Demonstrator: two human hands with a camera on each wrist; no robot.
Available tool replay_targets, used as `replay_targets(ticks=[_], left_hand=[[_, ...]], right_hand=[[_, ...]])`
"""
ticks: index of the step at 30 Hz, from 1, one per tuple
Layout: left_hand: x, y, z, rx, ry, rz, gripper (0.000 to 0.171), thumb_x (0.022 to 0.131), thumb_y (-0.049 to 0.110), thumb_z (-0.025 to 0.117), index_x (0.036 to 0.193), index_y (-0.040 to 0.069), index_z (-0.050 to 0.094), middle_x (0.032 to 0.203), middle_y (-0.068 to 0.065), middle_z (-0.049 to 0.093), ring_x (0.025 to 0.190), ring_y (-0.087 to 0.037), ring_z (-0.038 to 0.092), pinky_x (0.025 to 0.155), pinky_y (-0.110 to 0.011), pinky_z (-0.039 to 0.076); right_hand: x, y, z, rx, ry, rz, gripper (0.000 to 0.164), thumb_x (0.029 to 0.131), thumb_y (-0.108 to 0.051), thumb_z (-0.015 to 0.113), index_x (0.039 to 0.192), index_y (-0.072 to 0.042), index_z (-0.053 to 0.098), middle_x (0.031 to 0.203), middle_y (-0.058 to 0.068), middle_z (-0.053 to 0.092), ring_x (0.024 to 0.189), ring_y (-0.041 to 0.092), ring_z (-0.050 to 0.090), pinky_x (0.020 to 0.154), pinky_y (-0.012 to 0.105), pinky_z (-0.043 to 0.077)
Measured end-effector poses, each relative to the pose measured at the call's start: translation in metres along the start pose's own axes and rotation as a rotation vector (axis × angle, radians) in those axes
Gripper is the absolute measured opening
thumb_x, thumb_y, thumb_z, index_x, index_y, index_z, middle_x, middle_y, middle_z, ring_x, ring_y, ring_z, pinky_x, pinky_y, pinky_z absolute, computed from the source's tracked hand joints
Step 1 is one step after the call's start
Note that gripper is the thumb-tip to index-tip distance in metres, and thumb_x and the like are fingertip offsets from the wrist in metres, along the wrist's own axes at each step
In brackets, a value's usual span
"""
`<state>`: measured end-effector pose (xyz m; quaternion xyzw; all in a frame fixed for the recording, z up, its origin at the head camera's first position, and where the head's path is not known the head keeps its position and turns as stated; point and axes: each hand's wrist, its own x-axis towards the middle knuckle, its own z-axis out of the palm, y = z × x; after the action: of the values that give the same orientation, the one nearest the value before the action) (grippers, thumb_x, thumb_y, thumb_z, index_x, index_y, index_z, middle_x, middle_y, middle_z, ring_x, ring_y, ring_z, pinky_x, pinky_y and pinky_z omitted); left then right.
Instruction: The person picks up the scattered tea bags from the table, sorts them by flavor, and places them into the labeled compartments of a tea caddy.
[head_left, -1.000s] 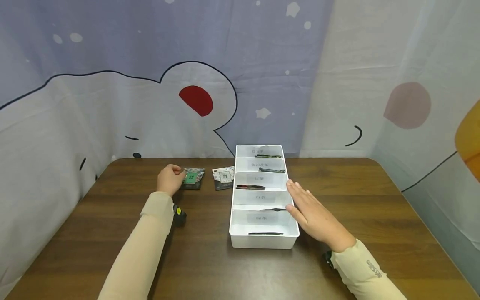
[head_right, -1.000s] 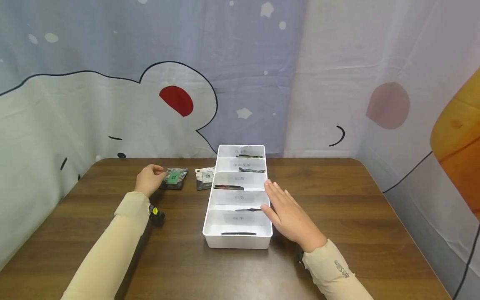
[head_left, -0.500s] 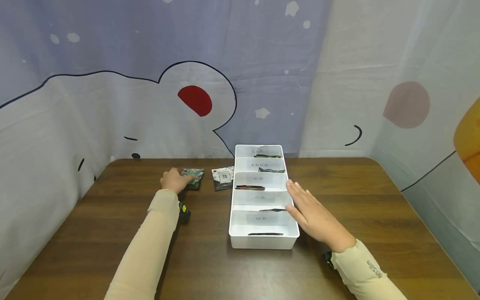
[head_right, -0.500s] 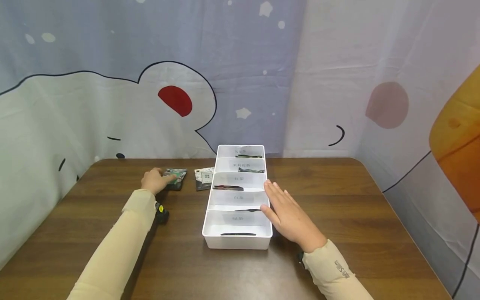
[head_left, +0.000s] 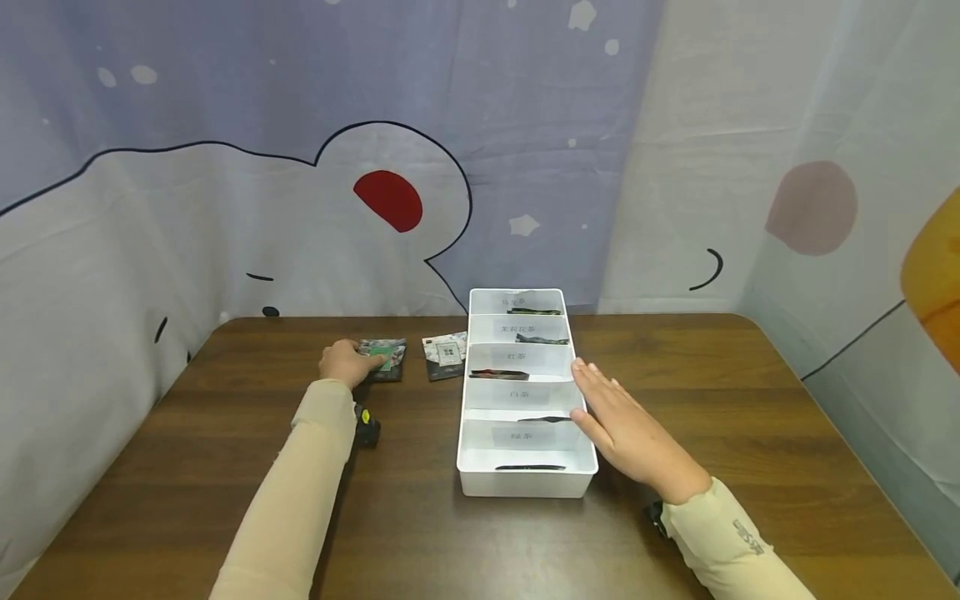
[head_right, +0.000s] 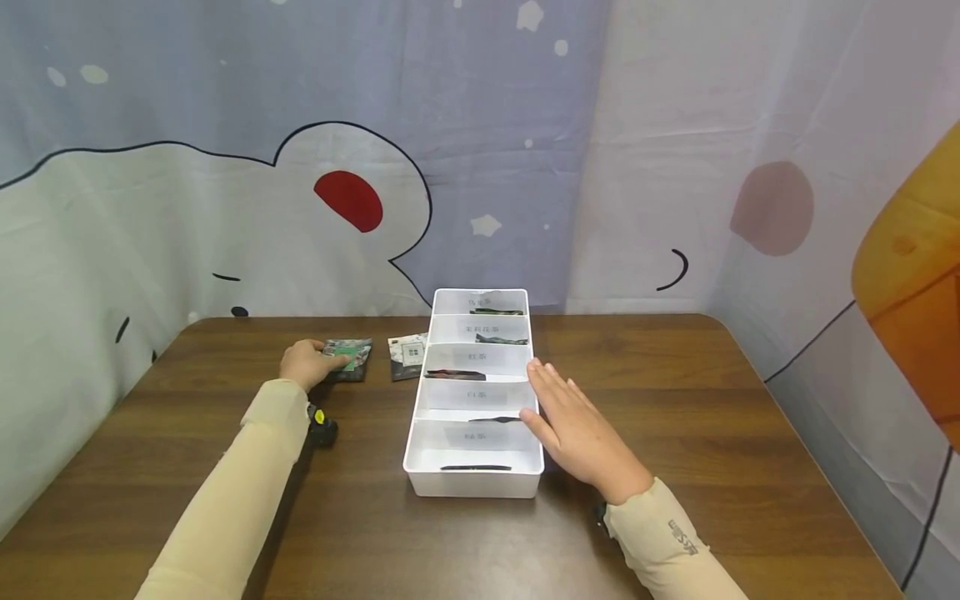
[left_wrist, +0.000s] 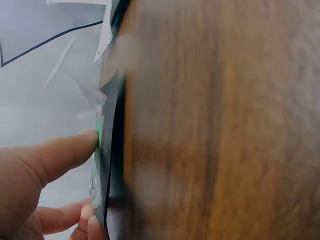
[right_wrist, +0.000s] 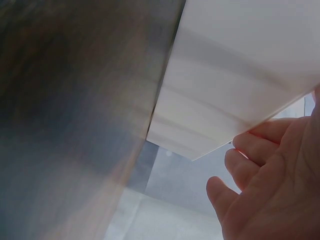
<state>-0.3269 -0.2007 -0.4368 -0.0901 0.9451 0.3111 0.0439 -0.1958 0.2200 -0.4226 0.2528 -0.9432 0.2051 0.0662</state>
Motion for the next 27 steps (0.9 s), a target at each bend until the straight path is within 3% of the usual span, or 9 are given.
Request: replay_targets(ticks=[3, 7, 11, 16, 27], left_hand=[[-0.003, 0.0, -0.001, -0.076, -0.001, -0.013, 0.065, 0.097, 0.029, 0.067, 0.143, -0.013, 0.046, 0.144, -0.035, 0.045, 0.136, -0.053, 0.034, 0.112, -0.061, 0.036], [-0.005, 0.001, -0.001, -0.176, 0.01, -0.033, 0.059, 0.097, 0.02, 0.068, 0.142, -0.01, 0.047, 0.144, -0.033, 0.047, 0.133, -0.049, 0.042, 0.108, -0.058, 0.042], [-0.005, 0.003, 0.0, -0.218, 0.045, -0.049, 0.047, 0.096, 0.015, 0.066, 0.135, -0.007, 0.052, 0.139, -0.03, 0.055, 0.125, -0.045, 0.053, 0.105, -0.053, 0.046], [-0.009, 0.006, 0.001, -0.256, 0.077, -0.04, 0.037, 0.095, 0.012, 0.063, 0.128, -0.006, 0.058, 0.133, -0.028, 0.061, 0.123, -0.042, 0.057, 0.104, -0.051, 0.045], [-0.017, 0.004, 0.0, -0.444, 0.012, 0.006, 0.042, 0.101, 0.011, 0.055, 0.137, -0.01, 0.054, 0.137, -0.029, 0.054, 0.124, -0.038, 0.052, 0.105, -0.05, 0.045]], right_hand=[[0.0, 0.0, 0.0, 0.001, -0.004, 0.006, 0.064, 0.11, -0.034, 0.043, 0.16, 0.0, 0.023, 0.166, 0.014, 0.023, 0.153, 0.036, 0.021, 0.123, 0.055, 0.019], [-0.001, 0.0, 0.0, 0.002, -0.002, 0.006, 0.063, 0.11, -0.034, 0.043, 0.16, 0.0, 0.023, 0.166, 0.014, 0.023, 0.153, 0.035, 0.02, 0.123, 0.055, 0.019], [-0.002, 0.0, 0.001, 0.001, 0.0, 0.003, 0.063, 0.11, -0.034, 0.043, 0.159, 0.001, 0.024, 0.166, 0.014, 0.023, 0.153, 0.035, 0.02, 0.123, 0.056, 0.019], [-0.002, 0.0, 0.001, 0.005, -0.003, 0.009, 0.064, 0.11, -0.034, 0.043, 0.16, 0.0, 0.023, 0.166, 0.013, 0.022, 0.153, 0.034, 0.019, 0.123, 0.055, 0.019], [0.0, -0.001, -0.001, 0.004, -0.008, 0.007, 0.064, 0.11, -0.035, 0.042, 0.16, 0.0, 0.022, 0.166, 0.014, 0.022, 0.153, 0.034, 0.019, 0.123, 0.056, 0.019]])
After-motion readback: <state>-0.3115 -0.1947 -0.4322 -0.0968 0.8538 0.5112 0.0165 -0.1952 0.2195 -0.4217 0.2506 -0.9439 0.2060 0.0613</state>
